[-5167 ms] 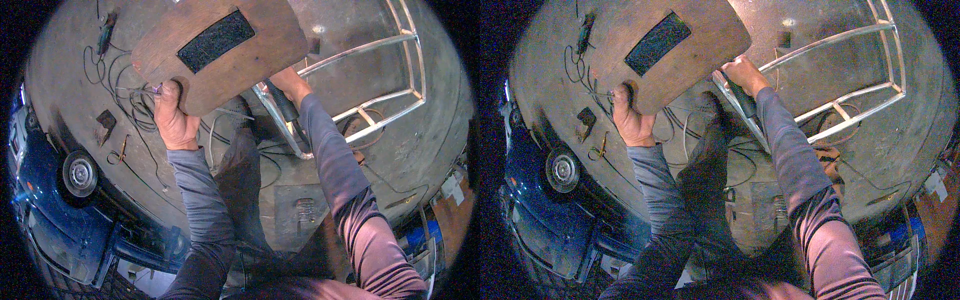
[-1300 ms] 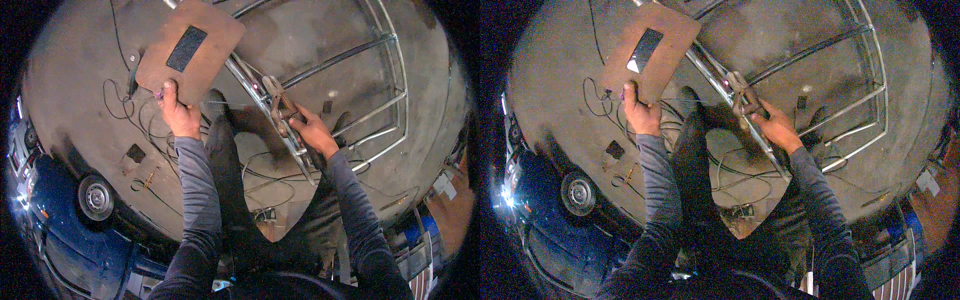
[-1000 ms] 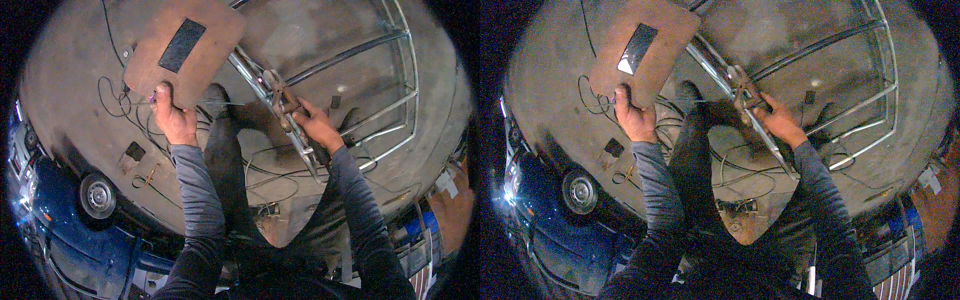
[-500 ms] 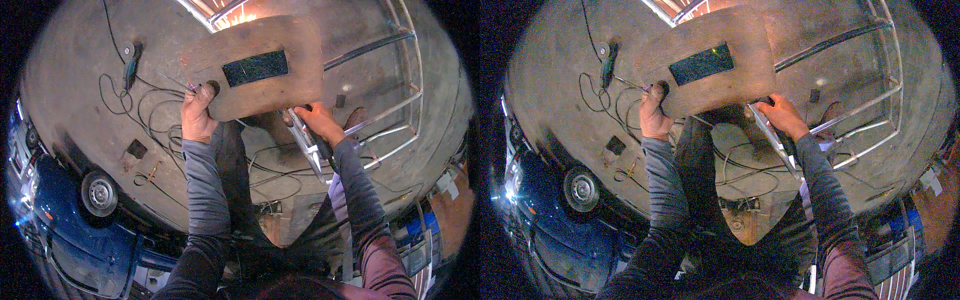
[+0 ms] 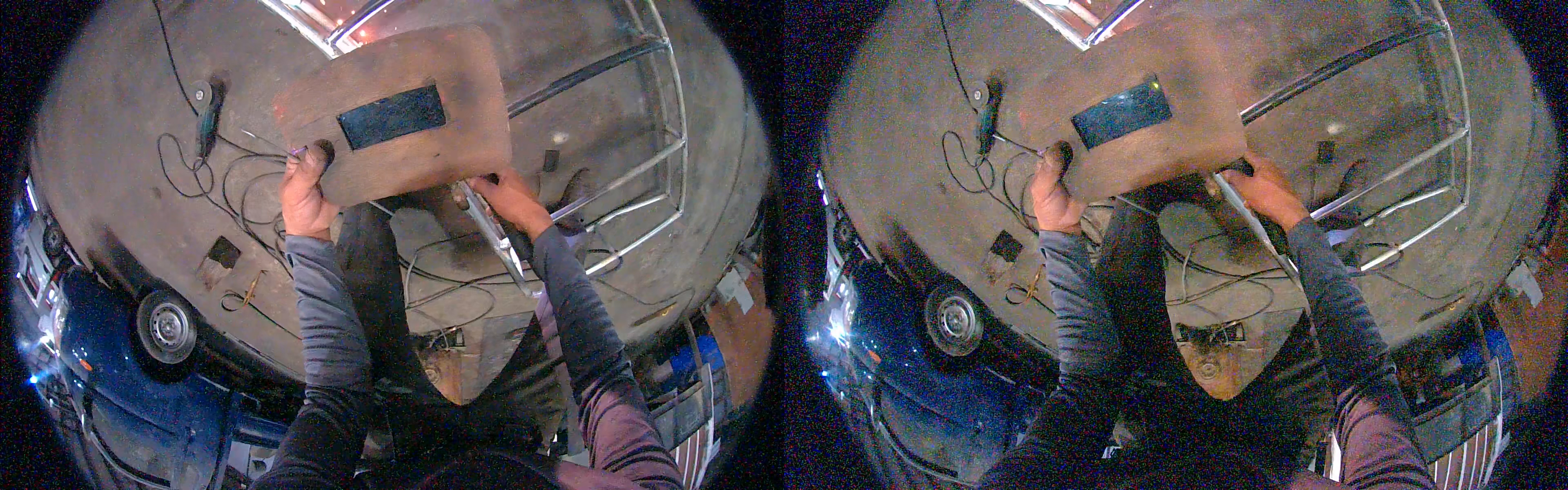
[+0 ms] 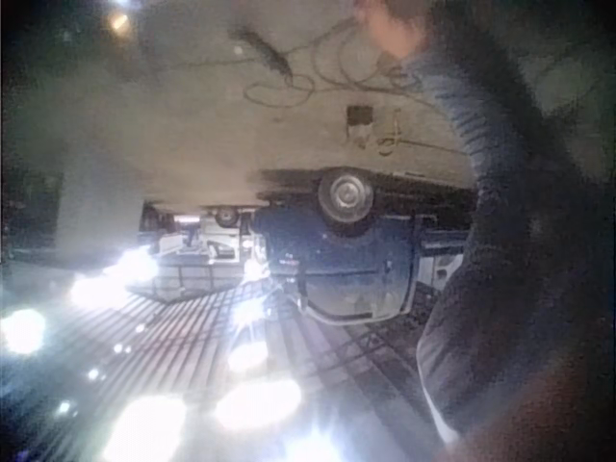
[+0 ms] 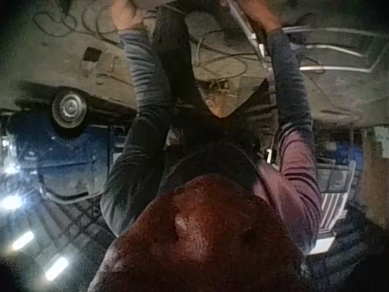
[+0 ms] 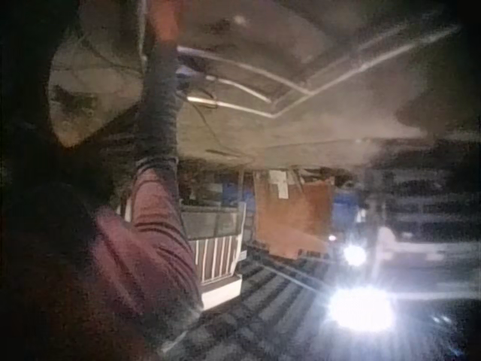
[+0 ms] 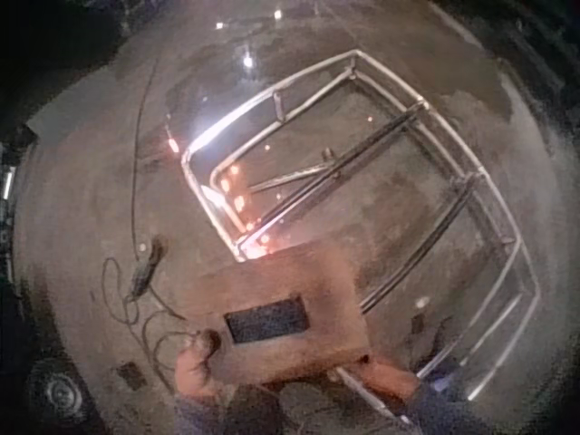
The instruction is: The person sits on the floor and welds a rectangular metal frame using a handheld welding torch and a handheld shield. They repeatedly lower the shield to protect their eyes while creating weld beads along the frame's joints.
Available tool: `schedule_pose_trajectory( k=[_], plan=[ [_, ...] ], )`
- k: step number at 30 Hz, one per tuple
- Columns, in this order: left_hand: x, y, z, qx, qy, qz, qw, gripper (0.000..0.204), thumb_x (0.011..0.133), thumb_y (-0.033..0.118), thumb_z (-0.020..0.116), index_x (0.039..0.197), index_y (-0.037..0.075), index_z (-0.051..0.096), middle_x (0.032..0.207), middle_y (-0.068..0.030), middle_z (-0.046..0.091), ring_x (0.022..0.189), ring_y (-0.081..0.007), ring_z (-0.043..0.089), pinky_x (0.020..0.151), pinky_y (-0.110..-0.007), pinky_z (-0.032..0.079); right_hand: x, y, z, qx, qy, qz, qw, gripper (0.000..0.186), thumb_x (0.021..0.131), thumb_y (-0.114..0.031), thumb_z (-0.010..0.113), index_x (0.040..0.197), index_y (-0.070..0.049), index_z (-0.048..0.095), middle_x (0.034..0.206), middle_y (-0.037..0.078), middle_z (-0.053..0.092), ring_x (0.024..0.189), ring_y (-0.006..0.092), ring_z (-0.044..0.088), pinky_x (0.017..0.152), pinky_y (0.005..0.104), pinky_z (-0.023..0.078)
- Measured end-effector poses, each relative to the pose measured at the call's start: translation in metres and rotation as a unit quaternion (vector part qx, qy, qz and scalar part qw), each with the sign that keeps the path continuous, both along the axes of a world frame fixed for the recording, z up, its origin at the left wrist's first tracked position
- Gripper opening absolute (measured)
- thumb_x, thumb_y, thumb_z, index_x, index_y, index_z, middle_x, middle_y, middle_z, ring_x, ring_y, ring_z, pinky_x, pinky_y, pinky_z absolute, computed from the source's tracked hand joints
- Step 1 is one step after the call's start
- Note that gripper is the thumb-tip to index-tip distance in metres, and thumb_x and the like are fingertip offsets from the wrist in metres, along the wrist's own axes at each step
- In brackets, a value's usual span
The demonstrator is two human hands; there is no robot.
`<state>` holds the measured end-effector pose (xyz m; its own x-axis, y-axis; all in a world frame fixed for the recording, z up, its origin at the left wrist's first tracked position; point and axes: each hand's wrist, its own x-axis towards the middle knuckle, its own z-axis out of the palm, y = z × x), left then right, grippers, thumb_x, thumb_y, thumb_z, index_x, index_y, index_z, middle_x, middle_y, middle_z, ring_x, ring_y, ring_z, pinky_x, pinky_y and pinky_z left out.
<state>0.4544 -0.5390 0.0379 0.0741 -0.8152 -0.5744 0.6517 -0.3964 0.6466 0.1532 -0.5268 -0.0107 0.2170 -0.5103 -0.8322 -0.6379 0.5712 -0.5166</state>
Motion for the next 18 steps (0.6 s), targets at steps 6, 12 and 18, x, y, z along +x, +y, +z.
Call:
schedule_pose_trajectory(
  k=[6, 12, 18],
  plan=[
    [-0.003, 0.001, -0.003, 0.036, 0.018, 0.025, 0.999, 0.031, 0.083, 0.020, 0.067, 0.109, 0.006, 0.057, 0.099, -0.0038, 0.062, 0.088, -0.0184, 0.060, 0.079, -0.034, 0.049, -0.003, 0.010, -0.018, 0.033, -0.001, -0.006, 0.999, 0.045, 0.081, -0.036, 0.062, 0.110, -0.003, 0.061, 0.097, 0.017, 0.066, 0.078, 0.0276, 0.065, 0.072, 0.0380, 0.050],
    [-0.010, -0.002, 0.004, 0.034, 0.012, 0.025, 0.999, 0.036, 0.081, 0.022, 0.070, 0.110, 0.005, 0.057, 0.100, -0.0044, 0.063, 0.090, -0.0197, 0.061, 0.080, -0.034, 0.049, -0.003, 0.009, -0.016, 0.041, -0.008, -0.012, 0.999, 0.046, 0.080, -0.038, 0.063, 0.106, 0.000, 0.062, 0.089, 0.016, 0.066, 0.069, 0.0233, 0.064, 0.064, 0.0350, 0.051],
    [-0.009, -0.002, 0.004, 0.032, 0.008, 0.004, 0.999, 0.038, 0.080, 0.024, 0.071, 0.111, 0.004, 0.057, 0.104, -0.0056, 0.063, 0.092, -0.0202, 0.061, 0.082, -0.034, 0.049, -0.004, 0.009, -0.017, 0.043, -0.027, -0.030, 0.998, 0.046, 0.081, -0.038, 0.062, 0.106, 0.001, 0.062, 0.090, 0.015, 0.066, 0.071, 0.0224, 0.064, 0.064, 0.0342, 0.051]
  ],
)
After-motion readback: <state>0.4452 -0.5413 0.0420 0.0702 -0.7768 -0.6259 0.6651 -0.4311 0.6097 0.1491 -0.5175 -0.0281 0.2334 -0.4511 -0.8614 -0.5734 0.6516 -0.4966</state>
